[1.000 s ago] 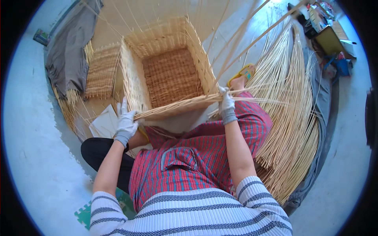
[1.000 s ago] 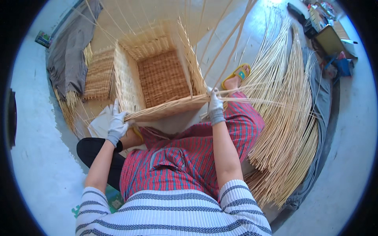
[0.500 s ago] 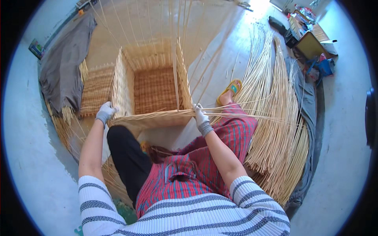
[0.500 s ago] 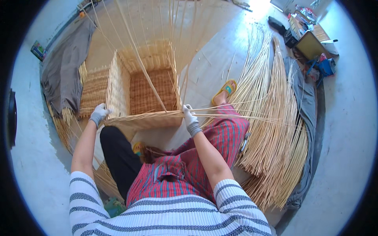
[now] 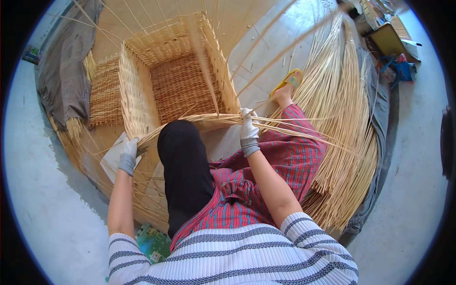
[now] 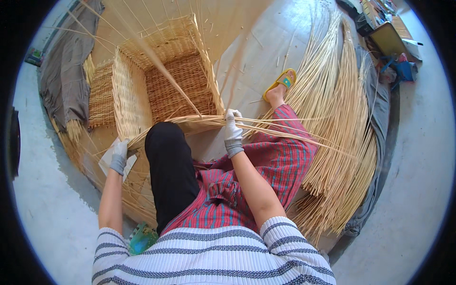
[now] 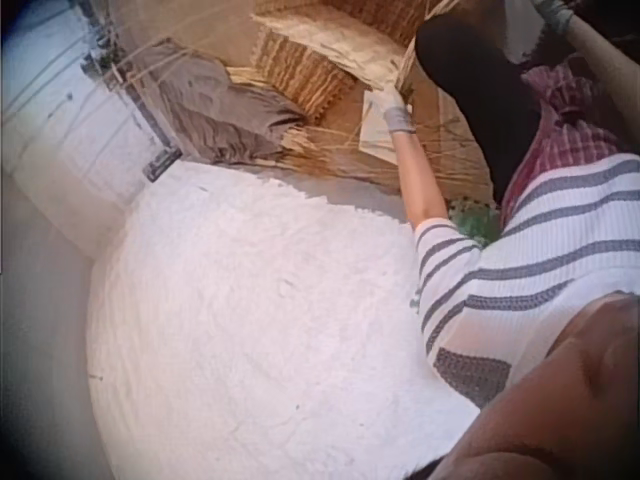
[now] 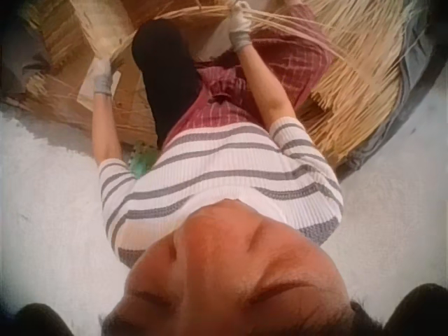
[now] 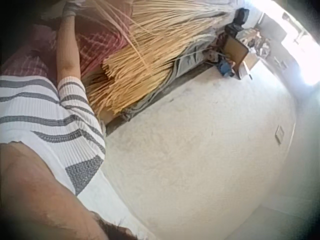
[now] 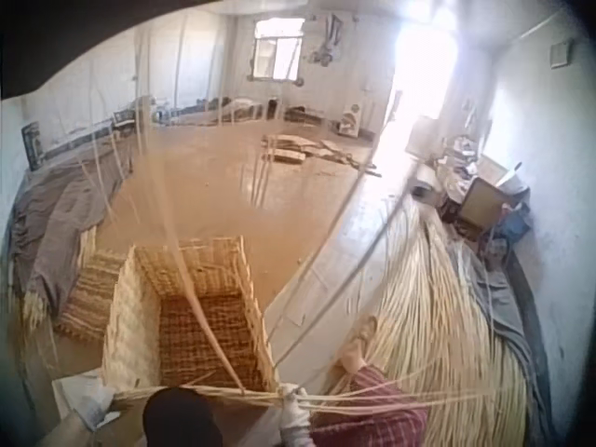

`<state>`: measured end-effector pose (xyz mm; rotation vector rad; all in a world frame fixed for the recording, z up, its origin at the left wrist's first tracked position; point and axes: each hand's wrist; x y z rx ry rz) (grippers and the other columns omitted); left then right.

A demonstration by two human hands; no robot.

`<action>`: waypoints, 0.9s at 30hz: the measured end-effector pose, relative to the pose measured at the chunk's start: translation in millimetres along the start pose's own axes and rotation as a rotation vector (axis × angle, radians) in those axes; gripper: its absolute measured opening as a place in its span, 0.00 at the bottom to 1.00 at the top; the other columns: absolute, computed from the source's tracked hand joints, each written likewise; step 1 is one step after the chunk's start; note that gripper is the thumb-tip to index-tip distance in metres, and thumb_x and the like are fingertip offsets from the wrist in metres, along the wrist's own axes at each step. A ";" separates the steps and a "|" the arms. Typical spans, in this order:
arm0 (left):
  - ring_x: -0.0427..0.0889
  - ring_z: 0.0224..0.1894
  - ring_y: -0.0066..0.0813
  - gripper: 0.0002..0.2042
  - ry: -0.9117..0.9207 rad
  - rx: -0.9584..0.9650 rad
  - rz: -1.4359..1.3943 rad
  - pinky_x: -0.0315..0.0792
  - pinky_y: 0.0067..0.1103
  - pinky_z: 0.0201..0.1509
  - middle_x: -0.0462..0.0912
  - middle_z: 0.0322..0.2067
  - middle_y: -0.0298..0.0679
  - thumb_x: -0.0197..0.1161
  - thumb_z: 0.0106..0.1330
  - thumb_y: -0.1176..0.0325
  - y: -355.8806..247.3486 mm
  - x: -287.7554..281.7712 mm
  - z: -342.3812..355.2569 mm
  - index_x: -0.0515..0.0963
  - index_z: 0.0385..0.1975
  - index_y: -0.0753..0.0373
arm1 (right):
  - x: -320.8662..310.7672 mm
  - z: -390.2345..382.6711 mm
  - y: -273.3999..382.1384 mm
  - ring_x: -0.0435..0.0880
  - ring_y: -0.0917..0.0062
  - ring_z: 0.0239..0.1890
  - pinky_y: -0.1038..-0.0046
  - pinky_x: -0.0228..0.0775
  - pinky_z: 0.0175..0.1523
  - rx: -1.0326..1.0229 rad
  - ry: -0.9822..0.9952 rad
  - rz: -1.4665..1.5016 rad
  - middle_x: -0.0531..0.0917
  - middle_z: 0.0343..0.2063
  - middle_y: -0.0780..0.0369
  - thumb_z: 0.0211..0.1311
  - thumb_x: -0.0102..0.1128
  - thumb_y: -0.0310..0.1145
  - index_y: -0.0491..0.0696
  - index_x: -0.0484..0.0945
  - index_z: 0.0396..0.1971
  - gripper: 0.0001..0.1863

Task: Weaving a rectangular wicker basket using long wooden strips.

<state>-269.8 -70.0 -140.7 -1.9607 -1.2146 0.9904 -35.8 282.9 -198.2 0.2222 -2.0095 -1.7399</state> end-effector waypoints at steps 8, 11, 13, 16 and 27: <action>0.83 0.47 0.46 0.32 -0.250 0.518 0.837 0.79 0.31 0.46 0.79 0.51 0.53 0.62 0.64 0.62 -54.4 -7.8 -15.6 0.63 0.67 0.64 | 13.7 17.6 1.5 0.69 0.88 0.31 0.81 0.64 0.38 0.011 0.080 0.024 0.76 0.26 0.72 0.72 0.56 0.41 0.47 0.76 0.29 0.14; 0.80 0.54 0.45 0.25 -0.164 1.059 0.733 0.70 0.30 0.62 0.81 0.50 0.53 0.62 0.66 0.57 -114.8 38.9 -65.7 0.73 0.61 0.63 | 16.4 13.8 23.2 0.67 0.87 0.28 0.79 0.65 0.35 0.070 0.063 0.012 0.73 0.22 0.72 0.66 0.60 0.41 0.48 0.74 0.25 0.14; 0.75 0.60 0.44 0.25 0.351 0.643 0.690 0.65 0.31 0.67 0.78 0.56 0.48 0.61 0.67 0.55 -165.6 108.6 -129.3 0.73 0.60 0.62 | 2.0 25.9 9.3 0.68 0.87 0.27 0.79 0.64 0.35 0.029 0.016 0.006 0.74 0.22 0.72 0.65 0.61 0.40 0.48 0.74 0.24 0.14; 0.81 0.51 0.48 0.26 0.239 1.234 1.298 0.74 0.34 0.57 0.81 0.48 0.52 0.61 0.68 0.58 -115.6 176.3 -130.6 0.69 0.63 0.64 | 12.3 9.4 16.5 0.69 0.88 0.28 0.80 0.64 0.35 0.145 0.056 0.129 0.75 0.23 0.72 0.65 0.62 0.39 0.48 0.75 0.23 0.14; 0.86 0.37 0.48 0.19 0.489 0.991 1.579 0.79 0.39 0.37 0.84 0.35 0.49 0.70 0.58 0.61 -102.5 221.2 -80.9 0.70 0.42 0.60 | 27.4 -8.2 25.0 0.72 0.79 0.29 0.70 0.67 0.39 -0.053 -0.139 -0.281 0.74 0.21 0.62 0.68 0.56 0.40 0.45 0.73 0.23 0.16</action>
Point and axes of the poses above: each hand's wrist, its own z-axis towards the middle knuckle, its own x-axis out of the palm, y = z × x
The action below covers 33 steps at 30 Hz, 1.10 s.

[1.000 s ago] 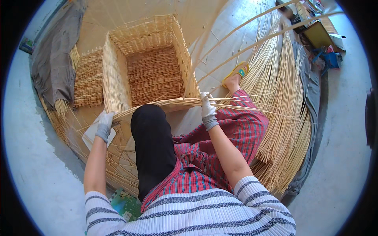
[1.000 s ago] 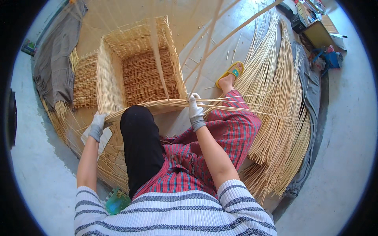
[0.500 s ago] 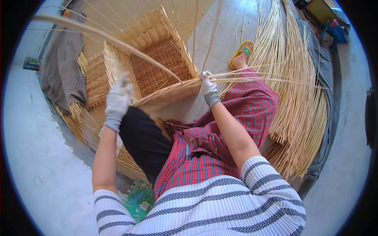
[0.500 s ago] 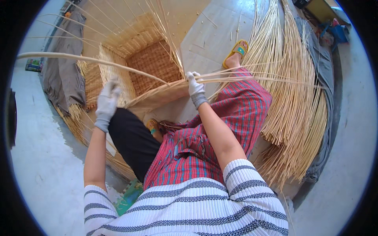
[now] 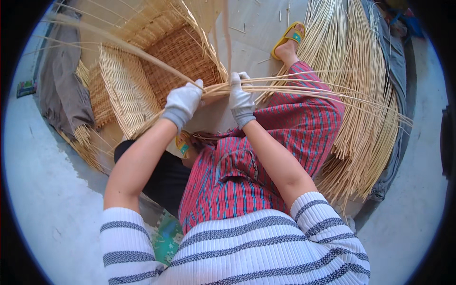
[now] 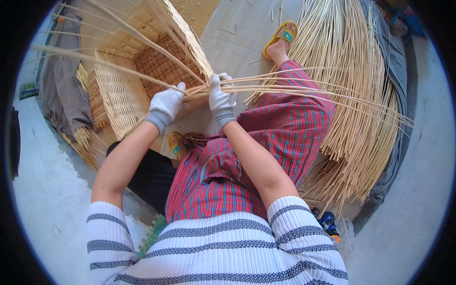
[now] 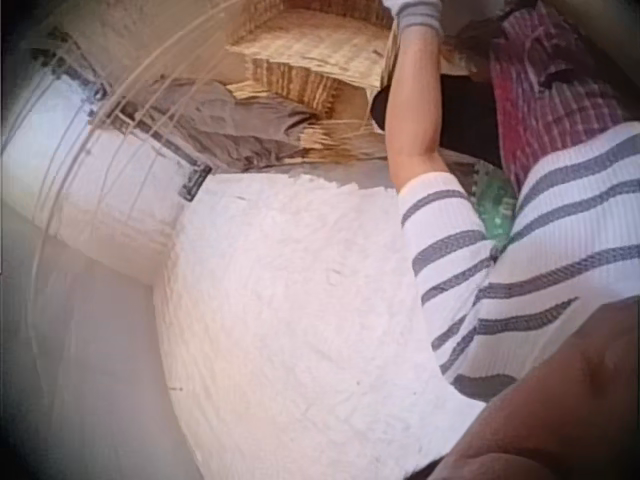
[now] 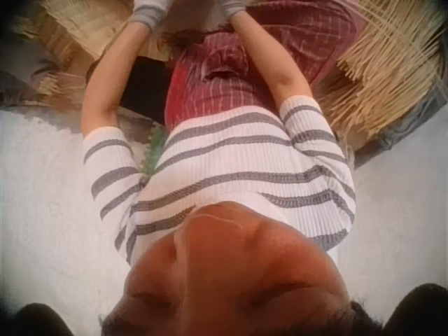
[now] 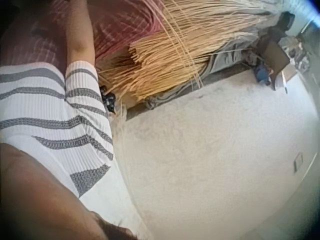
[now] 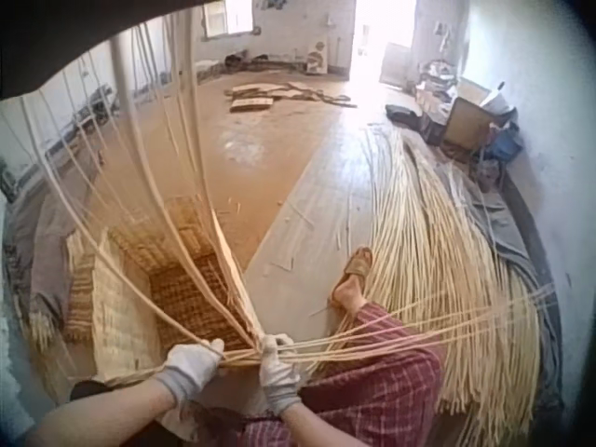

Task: Weaving a rectangular wicker basket using long wooden strips.

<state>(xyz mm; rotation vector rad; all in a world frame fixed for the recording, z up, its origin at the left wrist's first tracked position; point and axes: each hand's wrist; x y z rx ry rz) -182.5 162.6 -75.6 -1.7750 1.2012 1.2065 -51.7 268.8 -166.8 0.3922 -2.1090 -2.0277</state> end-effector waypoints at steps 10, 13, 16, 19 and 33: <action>0.78 0.48 0.22 0.22 -0.582 0.058 -1.366 0.72 0.22 0.52 0.83 0.39 0.37 0.65 0.69 0.61 -15.9 -61.4 -18.9 0.70 0.59 0.60 | 11.7 10.6 -23.7 0.80 0.72 0.25 0.67 0.71 0.35 0.011 -0.120 -0.057 0.80 0.20 0.59 0.63 0.60 0.41 0.45 0.79 0.25 0.15; 0.79 0.49 0.24 0.15 -0.764 -0.384 -1.561 0.73 0.23 0.54 0.84 0.42 0.39 0.56 0.75 0.63 57.5 -16.1 -3.9 0.73 0.55 0.62 | 13.9 14.6 -7.8 0.79 0.73 0.26 0.67 0.71 0.36 0.046 -0.008 -0.019 0.79 0.20 0.59 0.63 0.60 0.41 0.45 0.78 0.24 0.15; 0.81 0.48 0.26 0.14 -0.684 -0.378 -1.634 0.74 0.24 0.56 0.84 0.43 0.38 0.54 0.76 0.62 50.3 -5.9 11.9 0.76 0.53 0.63 | 2.4 15.2 -20.3 0.78 0.76 0.27 0.69 0.72 0.37 0.106 0.124 -0.052 0.80 0.22 0.62 0.64 0.61 0.41 0.44 0.78 0.26 0.15; 0.80 0.48 0.27 0.10 -0.334 0.045 -1.419 0.74 0.24 0.53 0.84 0.41 0.36 0.61 0.71 0.65 -16.2 -12.1 11.6 0.85 0.40 0.65 | 5.8 11.9 -24.7 0.75 0.83 0.31 0.74 0.71 0.40 0.141 0.059 0.195 0.79 0.26 0.68 0.67 0.62 0.41 0.44 0.78 0.32 0.14; 0.78 0.49 0.45 0.21 -0.190 0.332 -0.576 0.72 0.34 0.56 0.83 0.42 0.43 0.69 0.57 0.67 -4.6 -20.1 8.9 0.80 0.54 0.56 | -67.9 -9.3 29.5 0.82 0.73 0.37 0.72 0.72 0.45 0.554 0.460 -0.155 0.84 0.29 0.60 0.64 0.63 0.50 0.46 0.80 0.41 0.21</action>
Point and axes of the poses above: each hand's wrist, its own z-axis towards the middle knuckle, its own x-axis out of the palm, y = z × x
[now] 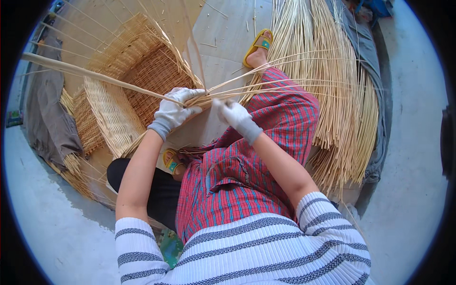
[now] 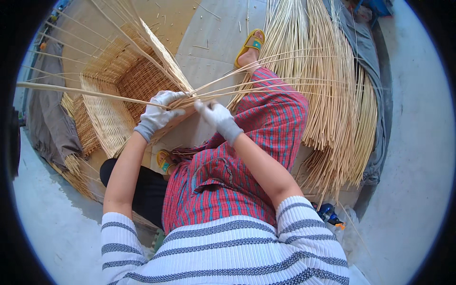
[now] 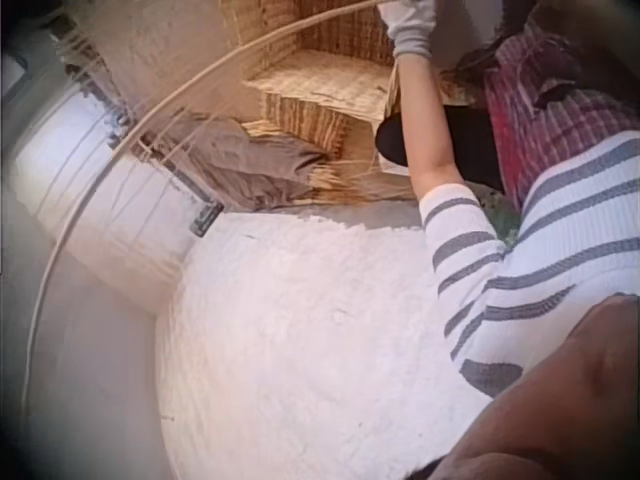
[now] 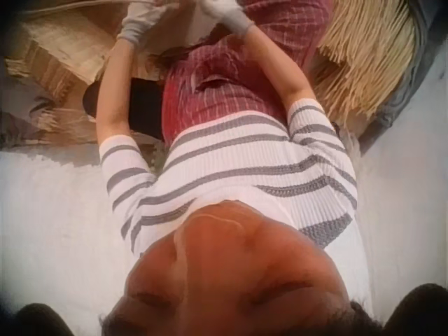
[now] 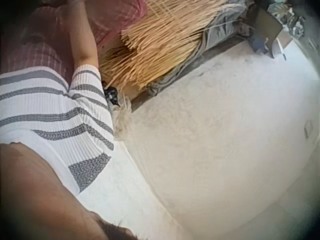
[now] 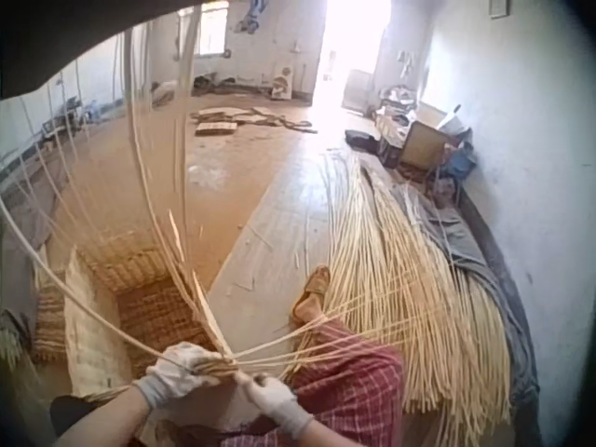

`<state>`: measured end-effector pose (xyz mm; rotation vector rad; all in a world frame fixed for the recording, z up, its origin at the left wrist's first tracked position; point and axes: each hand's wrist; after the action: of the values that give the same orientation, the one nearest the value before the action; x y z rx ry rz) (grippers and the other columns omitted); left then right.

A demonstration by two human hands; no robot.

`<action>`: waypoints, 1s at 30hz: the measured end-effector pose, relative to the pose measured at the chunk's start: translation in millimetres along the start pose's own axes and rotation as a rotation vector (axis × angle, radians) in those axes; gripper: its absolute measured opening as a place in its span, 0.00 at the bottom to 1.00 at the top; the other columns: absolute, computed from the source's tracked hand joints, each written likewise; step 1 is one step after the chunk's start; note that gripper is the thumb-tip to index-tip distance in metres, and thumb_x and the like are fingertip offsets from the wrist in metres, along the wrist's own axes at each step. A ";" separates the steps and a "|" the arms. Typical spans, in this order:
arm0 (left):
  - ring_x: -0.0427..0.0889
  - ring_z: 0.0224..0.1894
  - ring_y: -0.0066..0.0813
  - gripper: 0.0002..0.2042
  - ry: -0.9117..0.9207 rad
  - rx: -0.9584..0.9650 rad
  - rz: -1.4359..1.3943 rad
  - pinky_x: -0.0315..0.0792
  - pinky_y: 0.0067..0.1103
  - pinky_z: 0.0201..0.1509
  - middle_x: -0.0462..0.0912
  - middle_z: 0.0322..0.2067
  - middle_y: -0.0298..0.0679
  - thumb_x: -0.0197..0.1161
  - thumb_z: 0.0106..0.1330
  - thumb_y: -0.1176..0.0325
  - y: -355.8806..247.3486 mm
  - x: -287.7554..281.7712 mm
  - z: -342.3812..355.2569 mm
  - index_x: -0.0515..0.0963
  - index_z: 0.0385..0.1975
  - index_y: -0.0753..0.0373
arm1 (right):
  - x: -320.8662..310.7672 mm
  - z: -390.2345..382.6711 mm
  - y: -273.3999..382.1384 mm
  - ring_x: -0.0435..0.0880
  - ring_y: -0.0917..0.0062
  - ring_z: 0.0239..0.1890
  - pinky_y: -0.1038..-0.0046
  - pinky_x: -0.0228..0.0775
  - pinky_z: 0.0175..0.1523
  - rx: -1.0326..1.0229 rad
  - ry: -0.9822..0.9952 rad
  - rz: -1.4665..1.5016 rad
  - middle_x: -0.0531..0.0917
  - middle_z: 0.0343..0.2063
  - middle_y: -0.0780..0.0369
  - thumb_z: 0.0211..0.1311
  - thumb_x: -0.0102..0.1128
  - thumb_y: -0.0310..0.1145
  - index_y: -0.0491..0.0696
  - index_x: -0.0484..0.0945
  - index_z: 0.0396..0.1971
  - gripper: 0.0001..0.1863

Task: Weaving a rectangular wicker basket using long wooden strips.

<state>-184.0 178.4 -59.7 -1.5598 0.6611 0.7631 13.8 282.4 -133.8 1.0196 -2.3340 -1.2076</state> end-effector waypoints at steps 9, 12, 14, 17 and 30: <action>0.83 0.51 0.35 0.16 -0.059 -0.161 -0.469 0.74 0.25 0.56 0.85 0.47 0.42 0.62 0.64 0.73 30.0 35.7 2.5 0.80 0.52 0.57 | -2.4 2.4 97.9 0.84 0.61 0.44 0.63 0.75 0.49 -1.058 -0.053 -0.714 0.84 0.42 0.55 0.57 0.60 0.32 0.52 0.79 0.45 0.14; 0.80 0.51 0.25 0.15 -0.032 -0.076 -0.424 0.73 0.22 0.57 0.84 0.48 0.41 0.59 0.68 0.76 17.3 28.4 5.7 0.77 0.55 0.65 | -44.1 34.2 106.7 0.84 0.61 0.44 0.61 0.75 0.48 -0.703 -0.070 -1.166 0.85 0.38 0.55 0.64 0.55 0.46 0.53 0.82 0.40 0.14; 0.83 0.47 0.30 0.15 -0.081 -0.086 -0.452 0.75 0.24 0.53 0.85 0.44 0.41 0.61 0.65 0.74 18.6 30.4 2.5 0.80 0.52 0.58 | -55.2 46.6 108.0 0.85 0.61 0.42 0.60 0.75 0.47 -0.539 0.099 -1.199 0.85 0.36 0.55 0.65 0.53 0.48 0.53 0.83 0.38 0.16; 0.81 0.42 0.27 0.16 -0.031 -0.236 -0.511 0.74 0.23 0.51 0.84 0.41 0.38 0.61 0.65 0.76 1.1 18.1 1.5 0.80 0.53 0.57 | -58.7 54.5 84.0 0.85 0.60 0.40 0.59 0.75 0.46 -0.416 0.215 -1.233 0.86 0.33 0.55 0.66 0.52 0.51 0.53 0.84 0.35 0.18; 0.81 0.43 0.26 0.13 -0.040 -0.120 -0.339 0.75 0.24 0.50 0.84 0.41 0.40 0.61 0.65 0.76 10.3 21.6 10.6 0.81 0.49 0.65 | -39.0 11.7 105.3 0.85 0.59 0.42 0.59 0.76 0.46 -0.863 0.002 -1.172 0.85 0.35 0.56 0.61 0.60 0.45 0.52 0.83 0.37 0.13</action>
<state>-179.7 187.9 -83.7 -1.7056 0.3129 0.5836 -12.9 358.0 -54.3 1.9715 -0.7744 -2.2245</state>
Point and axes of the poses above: each hand's wrist, its own z-axis towards the middle knuckle, its own x-axis out of the palm, y = z × x
